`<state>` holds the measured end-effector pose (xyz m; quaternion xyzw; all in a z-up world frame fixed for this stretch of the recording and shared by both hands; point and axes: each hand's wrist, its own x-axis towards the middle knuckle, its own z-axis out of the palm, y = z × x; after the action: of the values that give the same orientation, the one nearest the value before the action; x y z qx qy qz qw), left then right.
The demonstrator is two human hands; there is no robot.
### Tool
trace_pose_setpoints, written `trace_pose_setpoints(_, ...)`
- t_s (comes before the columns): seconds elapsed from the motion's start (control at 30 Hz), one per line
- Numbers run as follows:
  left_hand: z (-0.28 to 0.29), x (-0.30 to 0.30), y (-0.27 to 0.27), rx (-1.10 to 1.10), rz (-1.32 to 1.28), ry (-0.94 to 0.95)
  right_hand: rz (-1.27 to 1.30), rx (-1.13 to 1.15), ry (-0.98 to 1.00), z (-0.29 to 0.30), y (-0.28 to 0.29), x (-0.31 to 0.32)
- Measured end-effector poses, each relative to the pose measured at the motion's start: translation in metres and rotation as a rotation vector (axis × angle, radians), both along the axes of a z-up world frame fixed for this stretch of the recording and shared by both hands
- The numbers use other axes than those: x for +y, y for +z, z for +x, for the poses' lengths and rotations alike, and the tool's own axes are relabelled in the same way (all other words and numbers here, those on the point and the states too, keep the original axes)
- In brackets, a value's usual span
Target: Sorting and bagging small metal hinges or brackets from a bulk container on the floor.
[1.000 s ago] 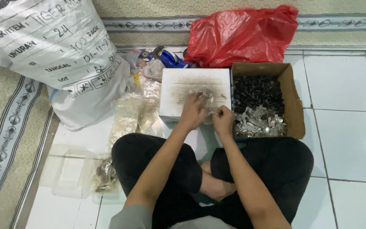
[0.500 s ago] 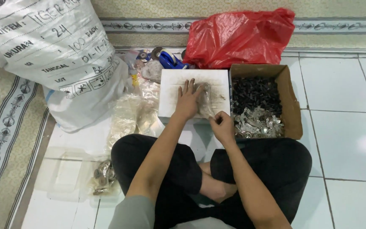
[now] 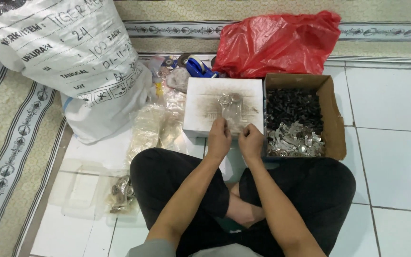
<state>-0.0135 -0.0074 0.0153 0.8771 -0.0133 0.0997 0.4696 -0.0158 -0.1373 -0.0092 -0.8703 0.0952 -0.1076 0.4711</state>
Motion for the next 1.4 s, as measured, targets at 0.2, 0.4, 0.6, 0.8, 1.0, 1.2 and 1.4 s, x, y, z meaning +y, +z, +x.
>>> trace_pose_setpoints(0.2,0.001,0.012,0.003,-0.023,0.147,-0.060,-0.050,0.120,0.225,0.011,0.014,-0.025)
trace_pose_setpoints(0.4,-0.005,0.013,-0.006,-0.054,0.394,-0.054,-0.222,0.033,0.506,0.000,0.026,-0.017)
trace_pose_setpoints(0.6,-0.008,0.018,0.021,-0.112,0.466,-0.153,-0.276,-0.261,0.726,0.046,0.042,-0.005)
trace_pose_setpoints(0.8,-0.053,0.017,0.023,-0.089,0.620,-0.170,-0.694,0.028,0.713,0.054,0.001,-0.009)
trace_pose_setpoints(1.0,-0.058,0.029,-0.002,-0.039,0.552,-0.240,-0.749,-0.019,0.698,0.055,-0.009,-0.008)
trace_pose_setpoints(1.2,-0.041,0.026,0.016,-0.205,0.596,-0.200,-0.255,0.020,0.622,0.063,-0.023,-0.024)
trace_pose_setpoints(1.4,-0.034,0.018,0.011,-0.441,0.654,-0.223,-0.715,-0.054,0.636,0.060,-0.024,-0.014)
